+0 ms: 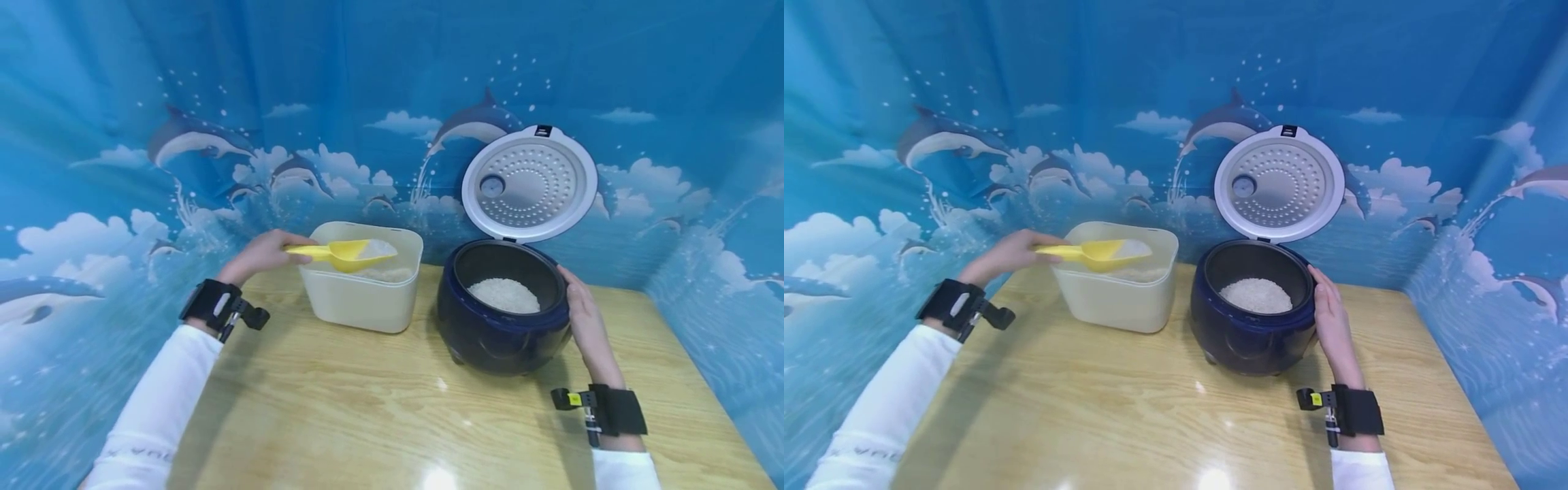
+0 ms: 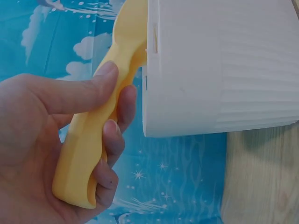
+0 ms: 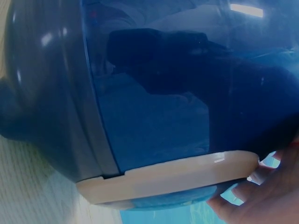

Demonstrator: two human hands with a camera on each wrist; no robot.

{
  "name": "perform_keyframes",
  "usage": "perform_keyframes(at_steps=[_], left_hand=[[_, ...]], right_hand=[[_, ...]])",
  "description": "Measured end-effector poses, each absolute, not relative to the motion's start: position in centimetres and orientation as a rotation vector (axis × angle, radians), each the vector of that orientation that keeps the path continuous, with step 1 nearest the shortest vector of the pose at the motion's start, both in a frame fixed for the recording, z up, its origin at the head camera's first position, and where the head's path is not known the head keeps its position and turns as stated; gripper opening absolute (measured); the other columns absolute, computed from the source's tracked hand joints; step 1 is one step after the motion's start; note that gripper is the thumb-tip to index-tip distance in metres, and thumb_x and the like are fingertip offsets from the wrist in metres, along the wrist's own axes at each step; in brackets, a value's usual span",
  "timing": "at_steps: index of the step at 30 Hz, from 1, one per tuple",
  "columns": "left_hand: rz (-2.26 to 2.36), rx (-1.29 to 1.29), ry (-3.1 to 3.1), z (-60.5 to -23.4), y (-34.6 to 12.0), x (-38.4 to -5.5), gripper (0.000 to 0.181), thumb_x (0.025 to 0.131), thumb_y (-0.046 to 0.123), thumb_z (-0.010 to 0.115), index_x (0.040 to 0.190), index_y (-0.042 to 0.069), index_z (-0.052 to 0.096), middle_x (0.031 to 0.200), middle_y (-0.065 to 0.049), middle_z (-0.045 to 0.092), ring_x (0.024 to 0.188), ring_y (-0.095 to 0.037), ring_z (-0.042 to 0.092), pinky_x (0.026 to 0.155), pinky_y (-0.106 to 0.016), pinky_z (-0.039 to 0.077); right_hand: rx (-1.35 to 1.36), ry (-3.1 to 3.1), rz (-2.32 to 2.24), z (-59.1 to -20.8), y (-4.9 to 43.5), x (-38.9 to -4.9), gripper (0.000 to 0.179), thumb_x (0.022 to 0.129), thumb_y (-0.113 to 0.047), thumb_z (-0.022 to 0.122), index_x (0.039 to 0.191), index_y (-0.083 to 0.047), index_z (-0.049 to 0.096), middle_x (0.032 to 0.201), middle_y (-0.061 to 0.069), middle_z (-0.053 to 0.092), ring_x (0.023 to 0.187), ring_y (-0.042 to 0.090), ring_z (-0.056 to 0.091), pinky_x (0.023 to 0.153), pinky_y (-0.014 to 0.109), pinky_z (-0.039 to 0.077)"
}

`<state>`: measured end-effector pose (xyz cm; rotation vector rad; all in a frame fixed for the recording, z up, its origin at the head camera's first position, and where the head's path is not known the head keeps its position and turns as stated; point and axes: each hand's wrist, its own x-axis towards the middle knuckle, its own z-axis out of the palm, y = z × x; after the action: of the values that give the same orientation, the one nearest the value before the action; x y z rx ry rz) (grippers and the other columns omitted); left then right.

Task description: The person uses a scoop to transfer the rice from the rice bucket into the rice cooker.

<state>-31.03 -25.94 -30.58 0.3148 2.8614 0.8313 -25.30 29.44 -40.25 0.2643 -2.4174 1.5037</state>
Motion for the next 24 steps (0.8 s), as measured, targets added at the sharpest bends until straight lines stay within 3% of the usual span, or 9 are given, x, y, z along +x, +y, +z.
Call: perform_keyframes(at_steps=[6, 10, 13, 15, 24], left_hand=[[0.972, 0.269, 2.876, -31.6, -26.2, -30.1, 0.051, 0.1, 0.033, 0.066, 0.145, 0.011, 0.057, 0.143, -0.022, 0.056, 0.128, -0.041, 0.051, 0.104, -0.065, 0.037], [1.035, 0.285, 2.915, -32.6, -26.0, -29.3, 0.051, 0.1, 0.035, 0.065, 0.145, 0.013, 0.057, 0.136, -0.021, 0.06, 0.112, -0.036, 0.057, 0.093, -0.053, 0.044], [1.086, 0.274, 2.938, -33.3, -25.6, -28.8, 0.051, 0.1, 0.034, 0.066, 0.145, 0.013, 0.057, 0.133, -0.021, 0.062, 0.1, -0.03, 0.056, 0.082, -0.04, 0.042], [1.125, 0.252, 2.951, -33.6, -25.3, -28.4, 0.052, 0.1, 0.034, 0.066, 0.145, 0.012, 0.056, 0.133, -0.022, 0.061, 0.1, -0.03, 0.056, 0.079, -0.037, 0.041], [1.347, 0.209, 2.92, -34.8, -24.5, -28.0, 0.048, 0.101, 0.029, 0.065, 0.144, 0.01, 0.057, 0.135, -0.018, 0.06, 0.112, -0.032, 0.055, 0.092, -0.046, 0.042]], right_hand=[[0.254, -2.408, 1.534, -40.3, 29.5, -25.3, 0.055, 0.113, -0.033, 0.02, 0.161, -0.005, 0.024, 0.165, 0.025, 0.016, 0.151, 0.047, 0.008, 0.118, 0.064, 0.005], [0.262, -2.407, 1.54, -40.3, 29.3, -25.1, 0.056, 0.113, -0.034, 0.021, 0.161, -0.005, 0.023, 0.166, 0.024, 0.016, 0.152, 0.046, 0.008, 0.119, 0.062, 0.005], [0.265, -2.41, 1.543, -40.3, 29.2, -25.0, 0.056, 0.113, -0.034, 0.021, 0.161, -0.005, 0.023, 0.165, 0.025, 0.016, 0.152, 0.046, 0.009, 0.119, 0.062, 0.005], [0.263, -2.413, 1.543, -40.4, 29.1, -25.0, 0.056, 0.113, -0.034, 0.021, 0.161, -0.005, 0.023, 0.166, 0.024, 0.017, 0.152, 0.045, 0.009, 0.119, 0.062, 0.005], [0.263, -2.403, 1.52, -40.4, 29.4, -25.1, 0.055, 0.113, -0.034, 0.021, 0.161, -0.006, 0.024, 0.165, 0.025, 0.017, 0.151, 0.046, 0.009, 0.119, 0.064, 0.004]])
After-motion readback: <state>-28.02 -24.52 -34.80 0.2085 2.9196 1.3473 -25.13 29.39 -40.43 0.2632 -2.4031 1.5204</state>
